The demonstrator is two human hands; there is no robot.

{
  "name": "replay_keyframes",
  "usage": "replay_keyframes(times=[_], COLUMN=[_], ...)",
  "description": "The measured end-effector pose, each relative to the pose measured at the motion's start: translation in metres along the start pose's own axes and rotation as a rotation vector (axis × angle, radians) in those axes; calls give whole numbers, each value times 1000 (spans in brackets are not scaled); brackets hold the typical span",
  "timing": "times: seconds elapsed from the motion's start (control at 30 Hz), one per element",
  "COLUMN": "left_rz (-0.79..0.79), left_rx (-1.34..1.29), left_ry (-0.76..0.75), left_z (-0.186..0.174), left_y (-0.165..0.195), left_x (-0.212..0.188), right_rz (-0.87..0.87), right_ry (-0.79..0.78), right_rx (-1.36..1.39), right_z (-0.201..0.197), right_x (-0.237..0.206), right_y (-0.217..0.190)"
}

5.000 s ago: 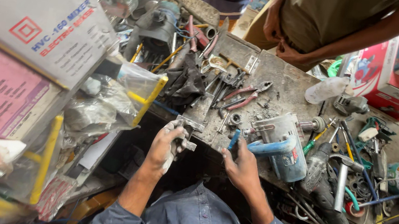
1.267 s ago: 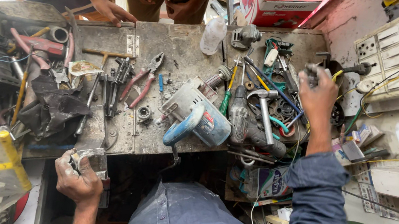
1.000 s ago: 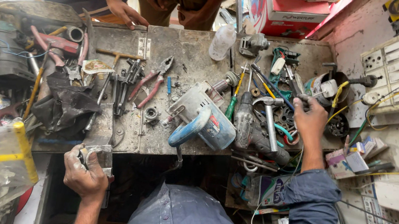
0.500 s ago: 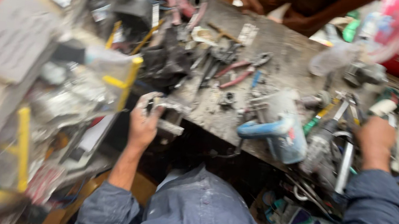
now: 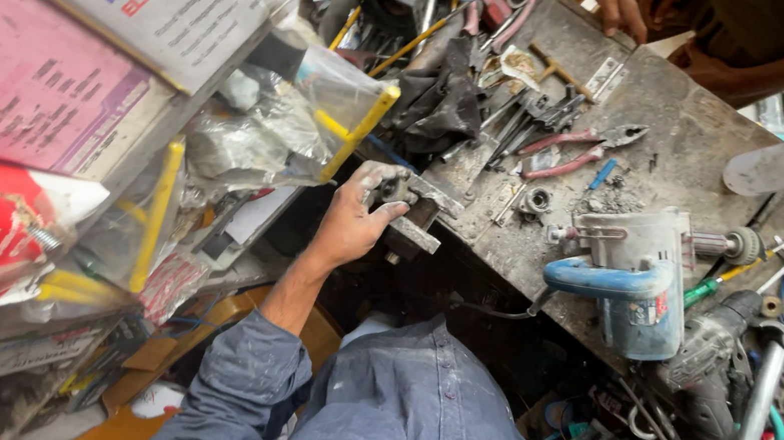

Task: The person disassembles and repairs an electric mixer motor at a cluttered workbench. They handle the motor housing and armature, pick small parts and fasteners from the bench, use pliers to work on components, and sort through tools and parts while repositioning the machine.

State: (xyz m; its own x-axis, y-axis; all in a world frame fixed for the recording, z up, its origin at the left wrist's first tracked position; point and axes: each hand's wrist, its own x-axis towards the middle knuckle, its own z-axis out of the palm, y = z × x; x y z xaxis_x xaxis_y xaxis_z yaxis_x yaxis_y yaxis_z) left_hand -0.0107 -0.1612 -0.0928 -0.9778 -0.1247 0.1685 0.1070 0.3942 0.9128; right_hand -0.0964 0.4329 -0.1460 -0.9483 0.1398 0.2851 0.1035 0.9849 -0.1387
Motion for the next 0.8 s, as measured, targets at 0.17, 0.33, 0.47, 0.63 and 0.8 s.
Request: replay_keyframes(times=[0.17,0.33,0.47,0.63,0.8], left_rz=[-71,-90,-30,-83,-137], left_rx=[-233,-207,-44,-43,-211], left_ry=[-1,-12,-23,-41,-34], left_z=[-5,-11,-19,-21,-16], left_y=[-7,-10,-12,-12,-15], left_x=[-4,-10,-13,-16,-12], right_rz=[-388,-323,-370,-301,-410], right_ry=[-286,-694,-651,-722,-607], right_rx=[731,572,627,576,668], right_z=[-29,7,23,25,20], right_x=[-128,-182,-184,-186,-182], right_y=[-173,-309,-321,-314,-325])
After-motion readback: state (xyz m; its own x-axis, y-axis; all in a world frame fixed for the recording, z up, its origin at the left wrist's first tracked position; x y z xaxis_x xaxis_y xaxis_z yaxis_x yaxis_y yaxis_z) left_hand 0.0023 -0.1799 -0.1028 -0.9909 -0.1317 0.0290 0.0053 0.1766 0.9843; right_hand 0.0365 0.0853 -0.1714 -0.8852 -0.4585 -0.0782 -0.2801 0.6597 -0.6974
